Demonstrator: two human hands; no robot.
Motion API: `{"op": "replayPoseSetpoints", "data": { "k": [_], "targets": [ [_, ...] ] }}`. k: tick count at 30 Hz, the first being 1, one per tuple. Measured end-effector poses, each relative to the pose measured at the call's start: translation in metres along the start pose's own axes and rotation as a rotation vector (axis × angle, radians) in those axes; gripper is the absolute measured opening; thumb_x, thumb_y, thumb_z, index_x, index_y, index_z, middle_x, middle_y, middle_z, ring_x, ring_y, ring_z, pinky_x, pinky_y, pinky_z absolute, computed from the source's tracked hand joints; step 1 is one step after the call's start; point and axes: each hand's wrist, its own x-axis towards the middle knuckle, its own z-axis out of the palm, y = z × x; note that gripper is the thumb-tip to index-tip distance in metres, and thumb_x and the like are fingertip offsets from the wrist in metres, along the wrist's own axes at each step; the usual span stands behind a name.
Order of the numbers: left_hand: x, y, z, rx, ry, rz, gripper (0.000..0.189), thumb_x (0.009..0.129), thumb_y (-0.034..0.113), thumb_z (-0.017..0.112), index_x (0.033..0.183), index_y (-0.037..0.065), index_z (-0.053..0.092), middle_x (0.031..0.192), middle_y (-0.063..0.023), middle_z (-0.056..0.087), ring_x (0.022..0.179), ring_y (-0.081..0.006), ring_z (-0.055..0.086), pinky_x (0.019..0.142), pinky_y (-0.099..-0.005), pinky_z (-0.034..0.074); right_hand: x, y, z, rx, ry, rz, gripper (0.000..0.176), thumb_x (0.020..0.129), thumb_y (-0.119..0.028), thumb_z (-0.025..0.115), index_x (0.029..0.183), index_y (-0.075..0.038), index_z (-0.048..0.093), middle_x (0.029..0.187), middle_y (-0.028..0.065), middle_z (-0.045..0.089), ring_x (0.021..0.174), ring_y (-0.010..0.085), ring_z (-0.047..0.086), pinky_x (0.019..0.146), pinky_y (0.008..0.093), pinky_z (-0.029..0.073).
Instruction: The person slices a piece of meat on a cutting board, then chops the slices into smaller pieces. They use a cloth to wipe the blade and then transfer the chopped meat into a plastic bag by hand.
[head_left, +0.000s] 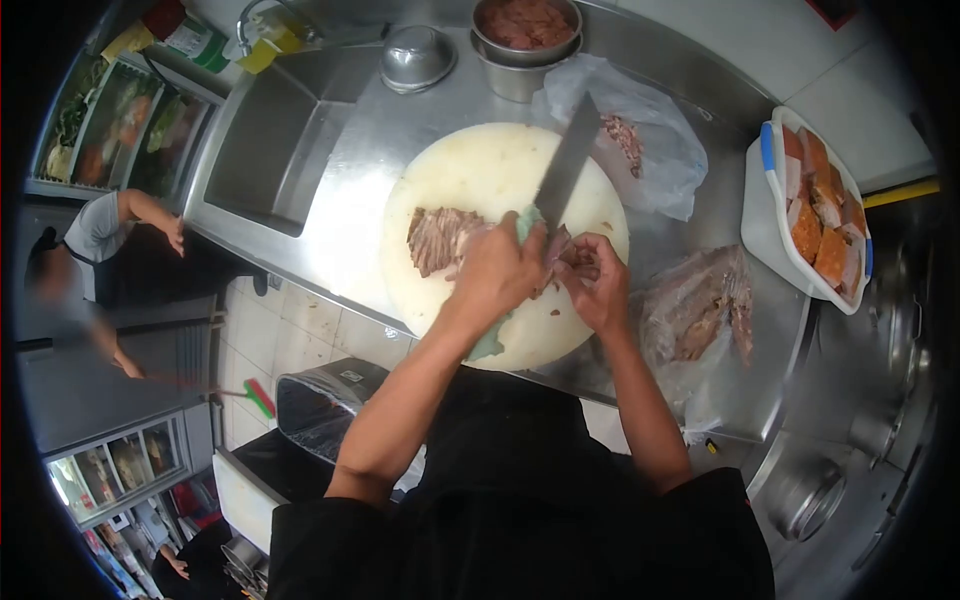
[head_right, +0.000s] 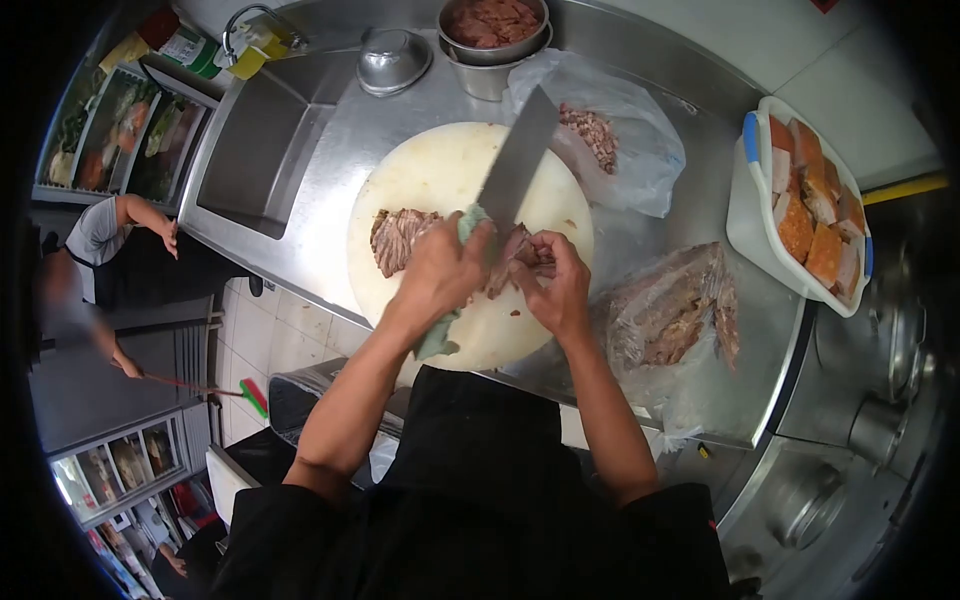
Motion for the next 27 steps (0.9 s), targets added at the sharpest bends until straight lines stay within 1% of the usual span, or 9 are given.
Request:
{"op": "replayPoseSetpoints", "data": {
  "k": [2, 3, 5, 8, 11, 14, 18, 20, 27],
  "targets": [
    [-0.012, -0.006, -0.008, -0.067, -0.016, -0.036, 0.039, 0.099, 0.027, 0.054, 0.106, -0.011, 0.059, 0.084, -0.0352, 0.065, 0.086, -0.0507, 0.064, 0.077, -0.0547, 0.049, 0.000, -0.004, -0.002, 0.017, -0.021, -0.012, 0.031, 0.082, 0.000, 0.075, 0.110, -0.001, 0.062, 0.101, 0.0097, 0.066, 0.088, 0.0154, 0.067, 0.075, 0.0288, 0.059],
    [-0.020, -0.013, -0.009, -0.033, 0.039, 0.039, 0.037, 0.099, 0.026, 0.055, 0.107, -0.010, 0.058, 0.080, -0.0346, 0.064, 0.082, -0.0520, 0.064, 0.075, -0.0559, 0.049, 0.000, -0.003, -0.002, 0.015, -0.016, -0.011, 0.031, 0.082, 0.000, 0.075, 0.110, -0.001, 0.062, 0.101, 0.0097, 0.066, 0.088, 0.0154, 0.067, 0.075, 0.0288, 0.059],
    [-0.035, -0.018, -0.007, 0.034, 0.085, 0.075, 0.033, 0.098, 0.024, 0.056, 0.109, -0.008, 0.056, 0.071, -0.0340, 0.062, 0.074, -0.0548, 0.062, 0.067, -0.0589, 0.048, 0.001, 0.000, -0.002, -0.021, -0.021, -0.014, 0.027, 0.087, 0.000, 0.072, 0.112, -0.001, 0.061, 0.098, 0.0046, 0.066, 0.089, 0.0099, 0.063, 0.078, 0.0260, 0.056],
    [-0.053, -0.015, -0.009, 0.104, -0.067, -0.085, 0.034, 0.100, 0.024, 0.055, 0.111, -0.008, 0.057, 0.071, -0.0341, 0.062, 0.074, -0.0504, 0.065, 0.066, -0.0515, 0.051, 0.001, 0.003, -0.002, -0.015, -0.024, 0.021, 0.027, 0.087, 0.001, 0.072, 0.112, 0.000, 0.061, 0.098, 0.0038, 0.066, 0.089, 0.0094, 0.063, 0.078, 0.0250, 0.056],
    [-0.067, -0.025, -0.003, 0.111, -0.068, -0.065, 0.032, 0.100, 0.023, 0.056, 0.109, -0.008, 0.056, 0.069, -0.0340, 0.061, 0.070, -0.0514, 0.064, 0.062, -0.0539, 0.050, 0.002, 0.000, -0.002, -0.025, -0.007, 0.011, 0.027, 0.085, 0.001, 0.073, 0.111, 0.000, 0.064, 0.101, 0.0087, 0.066, 0.089, 0.0157, 0.067, 0.076, 0.0289, 0.059],
    [-0.069, -0.026, -0.001, 0.125, -0.069, -0.041, 0.030, 0.100, 0.022, 0.056, 0.108, -0.008, 0.057, 0.067, -0.0336, 0.061, 0.066, -0.0518, 0.063, 0.060, -0.0549, 0.049, 0.002, -0.005, -0.002, -0.033, 0.004, -0.013, 0.023, 0.088, 0.004, 0.069, 0.110, 0.000, 0.062, 0.097, 0.0026, 0.066, 0.089, 0.0083, 0.061, 0.076, 0.0236, 0.055],
    [-0.070, -0.027, -0.005, 0.199, -0.101, -0.026, 0.027, 0.099, 0.020, 0.058, 0.104, -0.007, 0.056, 0.065, -0.0322, 0.060, 0.064, -0.0519, 0.062, 0.058, -0.0546, 0.049, 0.003, 0.000, 0.000, 0.011, 0.019, 0.001, 0.023, 0.088, 0.005, 0.068, 0.109, 0.000, 0.063, 0.097, 0.0027, 0.065, 0.088, 0.0078, 0.061, 0.075, 0.0230, 0.056],
    [-0.075, -0.030, -0.010, 0.217, -0.118, -0.029, 0.026, 0.099, 0.020, 0.058, 0.102, -0.006, 0.056, 0.064, -0.0318, 0.060, 0.064, -0.0519, 0.062, 0.057, -0.0544, 0.048, 0.003, -0.002, 0.002, -0.005, 0.051, -0.009, 0.024, 0.084, 0.002, 0.070, 0.107, -0.001, 0.064, 0.098, 0.0076, 0.066, 0.084, 0.0128, 0.065, 0.073, 0.0276, 0.058],
    [-0.089, -0.047, -0.021, 0.244, -0.121, 0.022, 0.027, 0.097, 0.022, 0.059, 0.099, -0.004, 0.053, 0.056, -0.0321, 0.055, 0.058, -0.0539, 0.058, 0.054, -0.0587, 0.047, 0.003, 0.003, 0.005, -0.001, 0.073, -0.042, 0.021, 0.082, 0.000, 0.071, 0.102, 0.000, 0.064, 0.092, 0.0069, 0.065, 0.080, 0.0127, 0.065, 0.070, 0.0265, 0.057]
  ]
}}
